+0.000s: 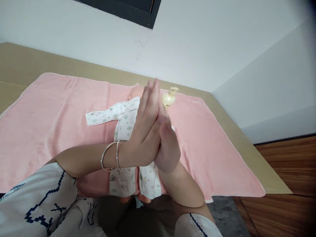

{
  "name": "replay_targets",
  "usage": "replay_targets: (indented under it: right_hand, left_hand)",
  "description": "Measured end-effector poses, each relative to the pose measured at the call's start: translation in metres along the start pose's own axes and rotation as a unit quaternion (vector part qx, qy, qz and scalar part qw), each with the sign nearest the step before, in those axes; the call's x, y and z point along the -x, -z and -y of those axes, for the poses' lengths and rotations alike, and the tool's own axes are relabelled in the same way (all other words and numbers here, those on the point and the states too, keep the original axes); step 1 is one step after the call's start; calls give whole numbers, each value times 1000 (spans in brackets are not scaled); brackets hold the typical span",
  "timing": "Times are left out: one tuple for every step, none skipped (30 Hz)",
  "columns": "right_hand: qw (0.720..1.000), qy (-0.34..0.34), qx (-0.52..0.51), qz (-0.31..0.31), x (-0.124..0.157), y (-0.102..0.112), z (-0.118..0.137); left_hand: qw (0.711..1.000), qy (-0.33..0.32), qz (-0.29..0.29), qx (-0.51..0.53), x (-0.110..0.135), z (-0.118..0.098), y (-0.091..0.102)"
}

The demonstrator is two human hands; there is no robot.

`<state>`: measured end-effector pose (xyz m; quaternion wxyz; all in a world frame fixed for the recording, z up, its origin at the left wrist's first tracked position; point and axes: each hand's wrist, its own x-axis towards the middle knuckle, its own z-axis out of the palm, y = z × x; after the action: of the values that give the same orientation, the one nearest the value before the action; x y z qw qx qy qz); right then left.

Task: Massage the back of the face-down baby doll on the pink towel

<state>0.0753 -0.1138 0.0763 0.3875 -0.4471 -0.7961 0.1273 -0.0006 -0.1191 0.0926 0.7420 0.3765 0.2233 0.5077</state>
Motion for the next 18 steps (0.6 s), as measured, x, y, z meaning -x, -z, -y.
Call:
replay_targets:
  right_hand:
    - [1000, -6, -29, -9, 0, 1, -2]
    - [997, -8, -69, -23, 0, 2, -4]
    - [992, -7, -121, -45, -1, 3, -6]
    - [981, -6, -180, -69, -1, 3, -7]
    - [967, -6, -239, -91, -2, 4, -9]
    - [951, -10, -290, -109, -3, 4, -10]
    - [937, -14, -328, -119, -4, 4, -11]
    - [926, -19, -354, -126, -5, 4, -12]
    - [919, -25, -371, -131, -6, 3, -14]
    - [913, -31, -383, -135, -6, 3, -15]
    - [908, -37, -392, -143, -7, 2, -17]
    - [904, -42, -397, -153, -7, 1, -18]
    - [900, -46, -401, -165, -8, 1, -20]
    - [895, -49, -406, -177, -8, 1, -22]
    - [891, -52, -410, -190, -8, 0, -23]
    - [887, -56, -411, -203, -8, 0, -23]
    - [885, -60, -409, -216, -8, 0, -23]
    - [884, -64, -402, -230, -8, 0, -23]
  left_hand:
    - [999, -18, 12, -26, -1, 1, 2]
    - [996, -51, 25, -61, -2, 3, 4]
    - [989, -95, 40, -105, -4, 5, 8]
    - [976, -144, 59, -155, -6, 8, 11]
    - [956, -191, 77, -208, -8, 11, 15]
    - [934, -231, 90, -258, -9, 14, 18]
    - [912, -261, 99, -300, -10, 18, 21]
    - [895, -280, 103, -330, -10, 22, 23]
    - [884, -292, 104, -349, -10, 26, 25]
    - [877, -302, 106, -358, -9, 29, 26]
    - [871, -313, 109, -362, -9, 33, 26]
    - [864, -327, 115, -365, -8, 36, 26]
    - [856, -339, 125, -369, -8, 39, 26]
    - [849, -350, 134, -373, -7, 41, 25]
    - [844, -355, 140, -376, -7, 44, 25]
    - [843, -354, 145, -379, -7, 47, 24]
    - [844, -351, 144, -380, -8, 49, 23]
    - [846, -348, 143, -379, -8, 50, 23]
